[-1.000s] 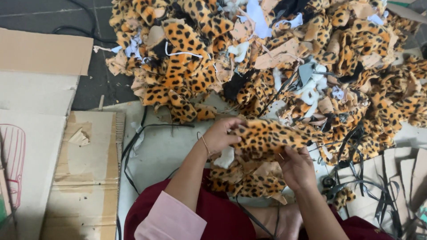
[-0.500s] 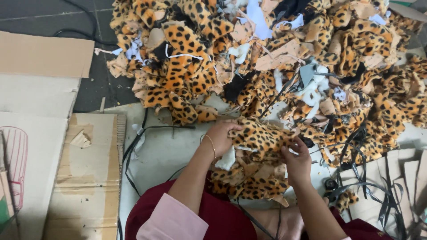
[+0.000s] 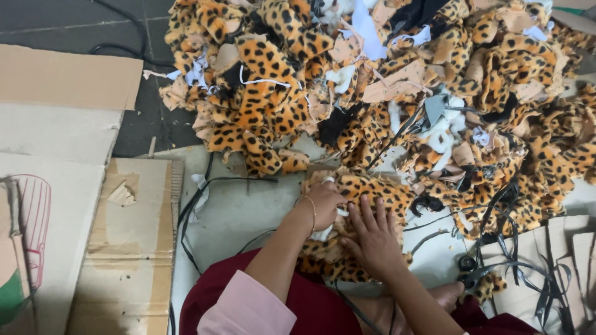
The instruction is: The person sits on the floor and separates pieces of leopard-print fabric from a large pile, picking up individual pieces and placing them aside. The person also briefly handles a piece of cardboard.
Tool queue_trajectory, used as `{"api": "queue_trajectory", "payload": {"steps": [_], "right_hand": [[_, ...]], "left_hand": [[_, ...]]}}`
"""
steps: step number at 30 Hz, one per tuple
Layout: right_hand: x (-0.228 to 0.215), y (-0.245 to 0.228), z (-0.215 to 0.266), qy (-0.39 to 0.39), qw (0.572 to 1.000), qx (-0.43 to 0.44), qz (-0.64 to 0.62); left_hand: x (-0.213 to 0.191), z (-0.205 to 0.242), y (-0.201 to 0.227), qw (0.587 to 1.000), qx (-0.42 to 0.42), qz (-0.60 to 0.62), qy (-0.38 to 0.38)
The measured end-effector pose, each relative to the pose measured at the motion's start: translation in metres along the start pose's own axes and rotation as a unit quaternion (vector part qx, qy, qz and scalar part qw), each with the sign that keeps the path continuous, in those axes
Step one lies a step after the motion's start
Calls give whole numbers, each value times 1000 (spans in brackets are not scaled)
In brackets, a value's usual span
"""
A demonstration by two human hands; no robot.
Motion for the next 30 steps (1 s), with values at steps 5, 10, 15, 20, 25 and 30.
{"api": "queue_trajectory", "payload": {"steps": [5,10,15,20,25,30], "right_hand": [[-37,-13,-12,-134,988,76,-30],[-66,-12,-35,7,989,69,-133],[-80,-56,-94,155,982,-87,-67],[-51,-93,-151,-23,998,-36,-42],[-55,-71,-172,-12,998,-69,-3],[-150,-58,-115,118,761,12,-638]], "left_hand": [[-3,1,-1,1000,21,-1,-13],[-18,14,-29,991,14,115,70],[-22,1,-120,826,-100,263,488],[-37,38,-118,809,-115,289,498],[-41,30,-120,794,-91,330,503],[-66,66,-63,789,102,491,354]]}}
Point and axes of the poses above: each hand's wrist, its own z-axis away from the middle knuckle, its own x-axis out of the palm, y = z × x, the point moved 5 cm from there along -z, towards the middle knuckle, and after that the axes turned 10 degrees about -z, right-handed, at the moved point
